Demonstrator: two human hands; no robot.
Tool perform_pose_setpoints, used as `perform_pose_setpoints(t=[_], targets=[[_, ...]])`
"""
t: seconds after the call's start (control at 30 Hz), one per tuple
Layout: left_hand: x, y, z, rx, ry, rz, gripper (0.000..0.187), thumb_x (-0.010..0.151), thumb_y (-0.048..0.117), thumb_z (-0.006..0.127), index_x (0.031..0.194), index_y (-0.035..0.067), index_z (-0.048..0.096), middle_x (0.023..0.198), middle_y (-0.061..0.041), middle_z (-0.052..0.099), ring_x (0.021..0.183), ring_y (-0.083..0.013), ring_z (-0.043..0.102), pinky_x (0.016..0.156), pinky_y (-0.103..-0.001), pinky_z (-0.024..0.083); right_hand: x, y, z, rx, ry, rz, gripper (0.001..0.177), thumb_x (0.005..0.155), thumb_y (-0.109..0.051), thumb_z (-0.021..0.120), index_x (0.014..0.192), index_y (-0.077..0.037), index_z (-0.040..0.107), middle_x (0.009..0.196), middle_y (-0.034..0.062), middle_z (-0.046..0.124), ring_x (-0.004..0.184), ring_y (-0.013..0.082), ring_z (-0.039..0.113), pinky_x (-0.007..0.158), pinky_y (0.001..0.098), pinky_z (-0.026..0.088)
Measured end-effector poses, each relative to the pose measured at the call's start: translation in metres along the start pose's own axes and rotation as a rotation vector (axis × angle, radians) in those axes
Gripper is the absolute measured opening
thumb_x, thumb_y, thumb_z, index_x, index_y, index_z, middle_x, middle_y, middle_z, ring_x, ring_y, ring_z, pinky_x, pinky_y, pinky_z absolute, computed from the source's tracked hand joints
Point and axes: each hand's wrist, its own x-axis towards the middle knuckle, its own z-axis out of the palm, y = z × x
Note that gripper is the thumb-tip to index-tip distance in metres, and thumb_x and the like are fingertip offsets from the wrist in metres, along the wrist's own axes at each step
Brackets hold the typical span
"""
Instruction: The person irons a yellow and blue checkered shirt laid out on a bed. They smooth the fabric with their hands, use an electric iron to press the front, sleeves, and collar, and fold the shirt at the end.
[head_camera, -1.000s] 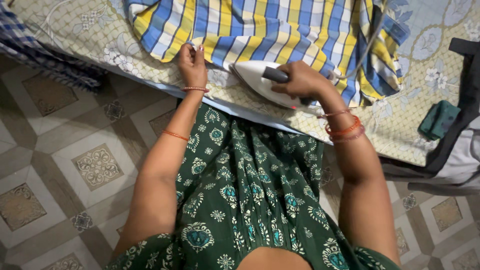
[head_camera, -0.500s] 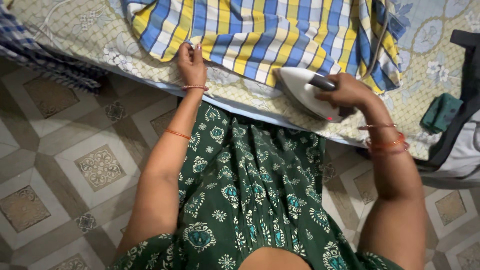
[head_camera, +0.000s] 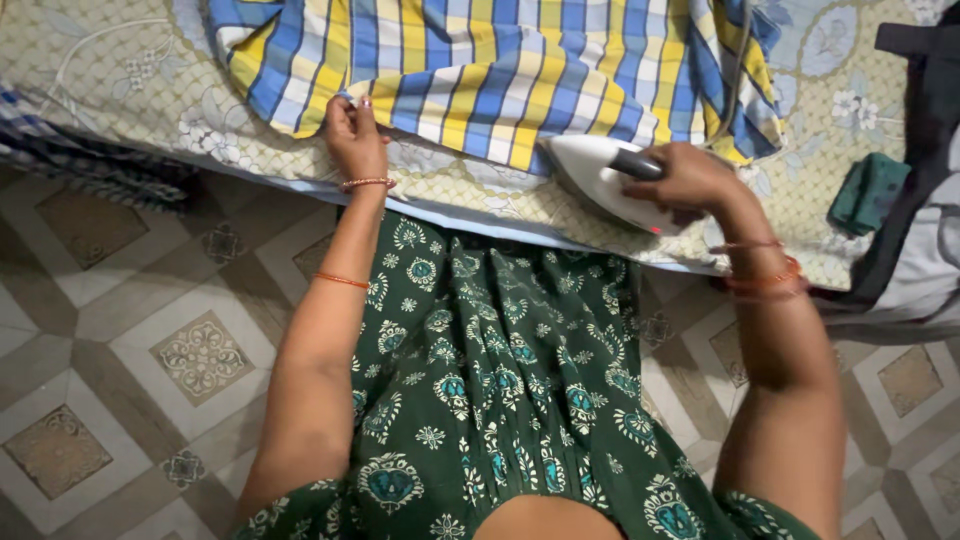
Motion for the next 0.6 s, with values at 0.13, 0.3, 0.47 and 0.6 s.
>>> perform_pose_setpoints(t=[0.13,0.3,0.47,0.6], targets=[[-0.008,0.008,0.0,0.0,0.014,-0.07,0.013,0.104,0.013,0.065,0.103,0.005,0.055,0.077,0.002,0.057,0.057,-0.0034,0.051,0.044,-0.022,0.048,0.023,-0.032,0.015,-0.039,-0.011,-0.26,0.04,0.08,-0.031,0.083,0.111,-0.008,0.073,0.065,0.0064,0.069,0.051,0.0164,0.066,0.049,0.0341,0.054],[-0.013,0.006,-0.004,-0.079,-0.074,-0.064,0.017,0.103,0.011,0.066,0.107,0.005,0.051,0.082,0.002,0.059,0.062,-0.004,0.055,0.046,-0.022,0.048,0.037,-0.054,0.028,-0.028,-0.015,-0.362,0.033,0.082,-0.028,0.081,0.103,-0.004,0.073,0.065,0.009,0.069,0.052,0.0159,0.066,0.051,0.0334,0.051],[-0.015,-0.006,-0.01,-0.088,-0.238,-0.122,0.017,0.105,0.012,0.068,0.108,0.004,0.052,0.087,-0.001,0.065,0.069,-0.0063,0.064,0.054,-0.021,0.049,0.025,-0.036,0.023,-0.067,-0.02,-0.291,0.032,0.082,-0.03,0.081,0.1,-0.005,0.073,0.065,0.0083,0.069,0.053,0.0161,0.065,0.051,0.0339,0.052],[-0.014,-0.008,-0.003,-0.055,-0.28,-0.228,0.022,0.099,0.017,0.07,0.11,0.006,0.054,0.085,-0.002,0.068,0.063,-0.0083,0.067,0.05,-0.021,0.049,0.001,0.003,0.01,-0.082,0.004,-0.095,0.032,0.082,-0.034,0.08,0.104,-0.011,0.074,0.066,0.0073,0.07,0.053,0.018,0.065,0.051,0.0363,0.052]])
